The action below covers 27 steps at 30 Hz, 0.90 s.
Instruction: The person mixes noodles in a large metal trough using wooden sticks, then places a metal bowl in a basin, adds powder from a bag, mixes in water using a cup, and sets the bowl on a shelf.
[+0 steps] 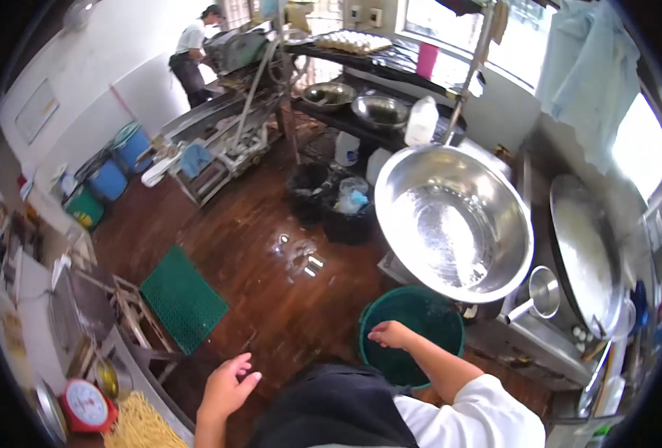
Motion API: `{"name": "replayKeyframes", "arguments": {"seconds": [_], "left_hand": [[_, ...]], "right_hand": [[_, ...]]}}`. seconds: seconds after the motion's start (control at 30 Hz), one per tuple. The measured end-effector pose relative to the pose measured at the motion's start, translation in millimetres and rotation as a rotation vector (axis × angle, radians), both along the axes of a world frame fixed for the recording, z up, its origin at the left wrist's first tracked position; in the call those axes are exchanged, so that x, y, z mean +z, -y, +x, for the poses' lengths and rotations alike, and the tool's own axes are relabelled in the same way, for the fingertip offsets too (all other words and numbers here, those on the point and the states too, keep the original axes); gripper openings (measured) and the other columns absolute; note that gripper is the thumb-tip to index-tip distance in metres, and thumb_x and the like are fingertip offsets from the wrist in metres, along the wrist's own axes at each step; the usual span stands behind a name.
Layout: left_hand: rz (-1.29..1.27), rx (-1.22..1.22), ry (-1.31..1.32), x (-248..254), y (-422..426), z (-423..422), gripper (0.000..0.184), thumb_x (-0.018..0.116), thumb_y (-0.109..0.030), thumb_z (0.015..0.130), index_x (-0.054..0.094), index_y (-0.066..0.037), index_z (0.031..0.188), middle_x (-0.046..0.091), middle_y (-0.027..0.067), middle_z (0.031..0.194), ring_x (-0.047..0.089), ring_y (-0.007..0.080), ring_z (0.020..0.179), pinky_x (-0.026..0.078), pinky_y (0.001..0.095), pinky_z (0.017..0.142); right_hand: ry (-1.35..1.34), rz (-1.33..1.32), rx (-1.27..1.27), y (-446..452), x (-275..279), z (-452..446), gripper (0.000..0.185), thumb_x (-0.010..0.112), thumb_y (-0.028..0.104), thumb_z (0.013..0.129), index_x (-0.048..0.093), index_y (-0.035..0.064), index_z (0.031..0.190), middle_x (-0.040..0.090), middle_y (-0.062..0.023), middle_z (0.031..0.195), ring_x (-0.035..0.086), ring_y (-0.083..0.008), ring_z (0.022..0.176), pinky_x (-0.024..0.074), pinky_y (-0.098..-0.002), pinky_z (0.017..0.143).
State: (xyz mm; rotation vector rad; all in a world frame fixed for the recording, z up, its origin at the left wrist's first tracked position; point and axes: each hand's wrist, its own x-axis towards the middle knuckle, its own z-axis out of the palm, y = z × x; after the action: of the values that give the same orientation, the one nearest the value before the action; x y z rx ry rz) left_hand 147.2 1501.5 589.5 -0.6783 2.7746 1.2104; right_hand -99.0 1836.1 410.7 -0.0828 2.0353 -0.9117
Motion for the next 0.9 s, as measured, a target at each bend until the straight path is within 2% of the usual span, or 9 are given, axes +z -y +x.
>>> {"name": "replayKeyframes", "arguments": {"seconds": [0.1, 0.2, 0.33, 0.4, 0.57, 0.63, 0.73, 0.8, 0.9], "left_hand": [[0.095, -0.166, 0.091, -5, 12, -58, 0.051, 0.073, -0.029, 0.081, 0.061, -0.002, 0.122, 0.069, 0.0144, 0.102, 0.068, 0.0242, 0.088, 0.053, 0.0349, 0.081], [-0.004, -0.379, 0.174, -14, 46, -119, 0.053, 0.075, -0.027, 0.081, 0.06, 0.001, 0.124, 0.07, 0.015, 0.1, 0.067, 0.0204, 0.084, 0.053, 0.0331, 0.077], [-0.098, -0.474, 0.059, 0, 80, -223, 0.052, 0.073, -0.027, 0.083, 0.059, -0.001, 0.125, 0.069, 0.0139, 0.102, 0.067, 0.0201, 0.088, 0.053, 0.0338, 0.078], [-0.015, -0.507, 0.01, -4, 95, -272, 0.05, 0.072, -0.026, 0.084, 0.058, 0.0, 0.126, 0.069, 0.0137, 0.104, 0.067, 0.0197, 0.089, 0.053, 0.033, 0.08], [-0.027, -0.695, -0.016, -16, 95, -368, 0.046, 0.07, -0.023, 0.087, 0.058, 0.0, 0.125, 0.069, 0.0118, 0.102, 0.066, 0.0177, 0.089, 0.052, 0.0311, 0.081], [0.233, -0.772, 0.033, -30, 90, -400, 0.043, 0.068, -0.025, 0.089, 0.059, -0.002, 0.124, 0.069, 0.0087, 0.101, 0.065, 0.0161, 0.087, 0.052, 0.0311, 0.08], [0.471, -0.695, 0.034, -64, 85, -452, 0.046, 0.066, -0.038, 0.09, 0.062, -0.003, 0.12, 0.069, 0.0066, 0.097, 0.066, 0.0179, 0.083, 0.052, 0.0325, 0.074], [0.727, -0.417, 0.237, -39, 77, -478, 0.046, 0.058, -0.047, 0.093, 0.059, -0.009, 0.119, 0.069, 0.0052, 0.096, 0.065, 0.0115, 0.079, 0.049, 0.0263, 0.066], [0.88, -0.285, 0.196, -23, 87, -531, 0.058, 0.048, -0.057, 0.094, 0.059, -0.006, 0.119, 0.07, 0.0086, 0.095, 0.067, 0.0162, 0.076, 0.052, 0.0296, 0.066]], "right_hand": [[-0.194, -0.004, 0.164, 11, 6, -8, 0.053, 0.066, 0.046, 0.083, 0.067, 0.0045, 0.117, 0.067, -0.0173, 0.114, 0.063, -0.0328, 0.108, 0.0478, -0.0375, 0.094], [-0.188, 0.004, -0.005, 28, 30, -10, 0.05, 0.068, 0.042, 0.085, 0.066, 0.0059, 0.119, 0.07, -0.0145, 0.109, 0.066, -0.0265, 0.103, 0.051, -0.0355, 0.088], [-0.16, 0.121, -0.144, 22, 21, -2, 0.052, 0.069, 0.042, 0.083, 0.065, 0.0058, 0.12, 0.069, -0.016, 0.111, 0.066, -0.0273, 0.103, 0.0502, -0.0358, 0.091], [-0.236, 0.153, -0.185, 12, 12, 8, 0.051, 0.066, 0.043, 0.083, 0.066, 0.0044, 0.117, 0.068, -0.0182, 0.112, 0.065, -0.0319, 0.104, 0.0497, -0.0386, 0.092], [-0.121, 0.084, -0.693, 22, 22, 34, 0.048, 0.07, 0.035, 0.083, 0.067, -0.0019, 0.113, 0.07, -0.0193, 0.106, 0.067, -0.0276, 0.099, 0.051, -0.0357, 0.088], [-0.1, 0.072, -0.705, 27, 5, 46, 0.048, 0.07, 0.035, 0.083, 0.067, -0.0019, 0.113, 0.07, -0.0195, 0.106, 0.067, -0.0276, 0.099, 0.051, -0.0358, 0.089], [-0.032, 0.111, -0.602, 32, -1, 41, 0.048, 0.069, 0.037, 0.083, 0.067, 0.0012, 0.115, 0.069, -0.0203, 0.108, 0.067, -0.0295, 0.1, 0.0508, -0.0355, 0.089], [-0.055, 0.088, -0.525, 32, 4, 26, 0.05, 0.071, 0.032, 0.084, 0.064, -0.0026, 0.119, 0.071, -0.0148, 0.102, 0.068, -0.0195, 0.086, 0.0535, -0.0324, 0.079], [-0.038, 0.151, -0.563, 37, 13, -8, 0.051, 0.071, 0.034, 0.083, 0.064, -0.0017, 0.119, 0.07, -0.0167, 0.107, 0.068, -0.0212, 0.091, 0.053, -0.0326, 0.082]]}}
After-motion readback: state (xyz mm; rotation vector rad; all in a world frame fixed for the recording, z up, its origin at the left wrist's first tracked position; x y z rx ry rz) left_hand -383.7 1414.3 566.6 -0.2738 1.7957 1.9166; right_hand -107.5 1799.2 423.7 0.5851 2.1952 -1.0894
